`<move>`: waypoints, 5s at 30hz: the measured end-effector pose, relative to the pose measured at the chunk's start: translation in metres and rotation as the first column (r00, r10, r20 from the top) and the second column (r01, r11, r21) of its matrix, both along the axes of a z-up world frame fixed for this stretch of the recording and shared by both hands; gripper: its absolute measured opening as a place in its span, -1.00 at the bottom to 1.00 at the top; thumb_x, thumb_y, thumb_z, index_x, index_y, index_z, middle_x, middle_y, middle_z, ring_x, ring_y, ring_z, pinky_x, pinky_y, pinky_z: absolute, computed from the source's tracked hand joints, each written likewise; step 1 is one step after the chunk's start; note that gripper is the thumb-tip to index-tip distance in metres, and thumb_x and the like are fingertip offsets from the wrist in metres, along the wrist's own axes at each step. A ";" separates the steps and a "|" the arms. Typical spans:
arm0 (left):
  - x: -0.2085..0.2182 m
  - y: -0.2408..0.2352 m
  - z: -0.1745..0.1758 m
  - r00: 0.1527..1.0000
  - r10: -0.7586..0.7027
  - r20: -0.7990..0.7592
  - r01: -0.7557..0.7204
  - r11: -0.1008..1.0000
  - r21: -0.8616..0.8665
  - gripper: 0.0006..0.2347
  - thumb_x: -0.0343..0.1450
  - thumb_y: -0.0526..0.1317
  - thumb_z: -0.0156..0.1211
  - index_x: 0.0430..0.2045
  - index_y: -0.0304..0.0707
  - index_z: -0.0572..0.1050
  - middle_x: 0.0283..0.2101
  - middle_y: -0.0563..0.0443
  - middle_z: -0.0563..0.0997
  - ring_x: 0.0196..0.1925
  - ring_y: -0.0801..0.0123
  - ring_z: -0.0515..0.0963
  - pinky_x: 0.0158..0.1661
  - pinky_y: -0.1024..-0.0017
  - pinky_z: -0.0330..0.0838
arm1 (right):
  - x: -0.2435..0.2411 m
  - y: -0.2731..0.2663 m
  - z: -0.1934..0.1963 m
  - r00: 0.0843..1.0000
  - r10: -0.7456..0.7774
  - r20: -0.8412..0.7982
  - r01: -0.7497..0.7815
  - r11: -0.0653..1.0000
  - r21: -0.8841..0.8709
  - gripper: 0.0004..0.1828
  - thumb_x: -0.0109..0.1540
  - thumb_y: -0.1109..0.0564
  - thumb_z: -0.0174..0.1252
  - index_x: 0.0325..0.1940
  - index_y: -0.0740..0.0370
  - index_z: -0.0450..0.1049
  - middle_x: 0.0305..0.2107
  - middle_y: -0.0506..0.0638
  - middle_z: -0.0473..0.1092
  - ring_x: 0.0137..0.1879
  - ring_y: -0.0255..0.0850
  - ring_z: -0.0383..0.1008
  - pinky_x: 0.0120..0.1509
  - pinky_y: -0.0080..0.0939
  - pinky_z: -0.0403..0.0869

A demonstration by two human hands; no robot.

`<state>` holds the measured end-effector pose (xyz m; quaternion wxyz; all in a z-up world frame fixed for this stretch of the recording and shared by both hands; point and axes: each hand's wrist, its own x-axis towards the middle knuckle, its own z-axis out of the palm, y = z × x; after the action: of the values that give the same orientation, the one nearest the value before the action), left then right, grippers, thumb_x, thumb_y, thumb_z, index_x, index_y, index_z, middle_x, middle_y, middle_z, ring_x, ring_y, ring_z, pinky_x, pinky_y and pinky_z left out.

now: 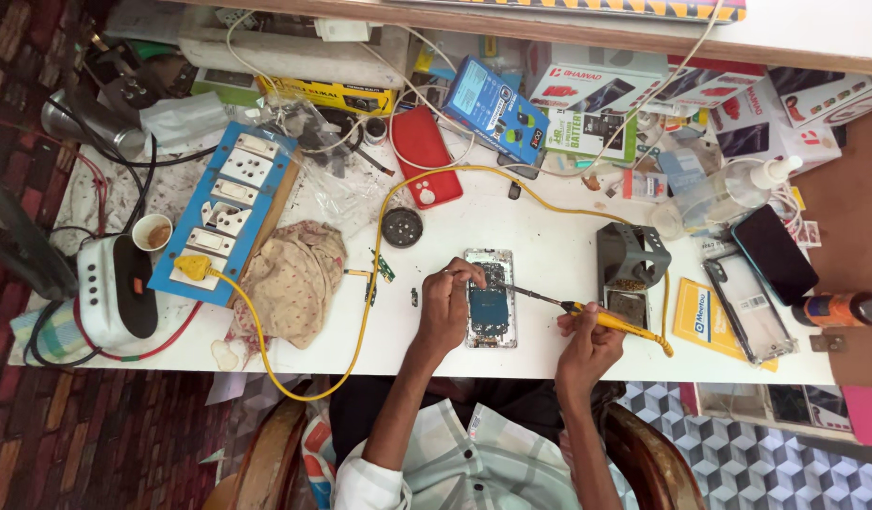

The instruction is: The person uses a soldering iron to apply heat and solder to a small circuit board placed on a workbench. They repeatedly touch the iron to various points on the board while holding it steady with the other hand. The task continues without visible completion or reassembly of the device.

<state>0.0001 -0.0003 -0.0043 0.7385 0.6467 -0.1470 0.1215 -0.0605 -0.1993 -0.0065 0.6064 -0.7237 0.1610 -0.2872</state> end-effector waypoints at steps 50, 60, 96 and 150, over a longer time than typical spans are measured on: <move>-0.001 0.000 -0.002 0.999 0.003 0.039 -0.004 1.000 0.012 -0.77 0.60 -0.39 -0.27 -0.44 -0.50 0.33 -0.36 -0.18 0.56 -0.29 0.24 0.62 -0.14 0.32 0.54 | 0.001 0.001 0.002 0.999 0.032 0.019 -0.032 0.999 0.039 -0.68 0.46 0.01 0.06 -0.04 0.36 0.27 -0.45 0.12 0.47 -0.30 -0.20 0.60 -0.22 -0.27 0.54; 0.000 0.000 0.001 0.999 0.012 0.039 -0.013 1.000 0.012 -0.80 0.56 -0.45 -0.26 -0.45 -0.51 0.32 -0.36 -0.19 0.56 -0.30 0.21 0.62 -0.15 0.31 0.54 | 0.001 -0.002 -0.001 0.997 0.057 0.057 -0.061 0.995 0.075 -0.73 0.47 0.05 0.05 -0.05 0.34 0.27 -0.44 0.11 0.47 -0.32 -0.23 0.56 -0.21 -0.29 0.51; -0.003 0.002 0.005 0.999 0.035 -0.041 -0.035 0.999 0.019 -0.75 0.59 -0.39 -0.25 -0.46 -0.49 0.38 -0.39 -0.18 0.59 -0.30 0.23 0.63 -0.11 0.33 0.52 | 0.002 -0.004 -0.007 0.997 0.049 0.054 -0.053 0.997 0.061 -0.69 0.48 0.01 0.06 -0.01 0.36 0.28 -0.41 0.15 0.46 -0.24 -0.18 0.61 -0.15 -0.26 0.53; 0.003 0.002 -0.003 0.998 0.059 -0.032 -0.057 0.997 0.053 -0.55 0.67 -0.02 -0.35 -0.42 -0.38 0.43 -0.38 -0.10 0.57 -0.24 0.29 0.62 -0.05 0.33 0.48 | 0.033 -0.010 -0.011 0.985 0.031 0.168 -0.057 0.987 0.152 -0.78 0.50 0.04 -0.03 -0.07 0.26 0.26 -0.46 -0.03 0.30 -0.46 -0.33 0.30 -0.38 -0.37 0.23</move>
<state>0.0029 0.0014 -0.0069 0.7200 0.6716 -0.1190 0.1283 -0.0273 -0.2091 -0.0172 0.6788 -0.6510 0.1162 -0.3192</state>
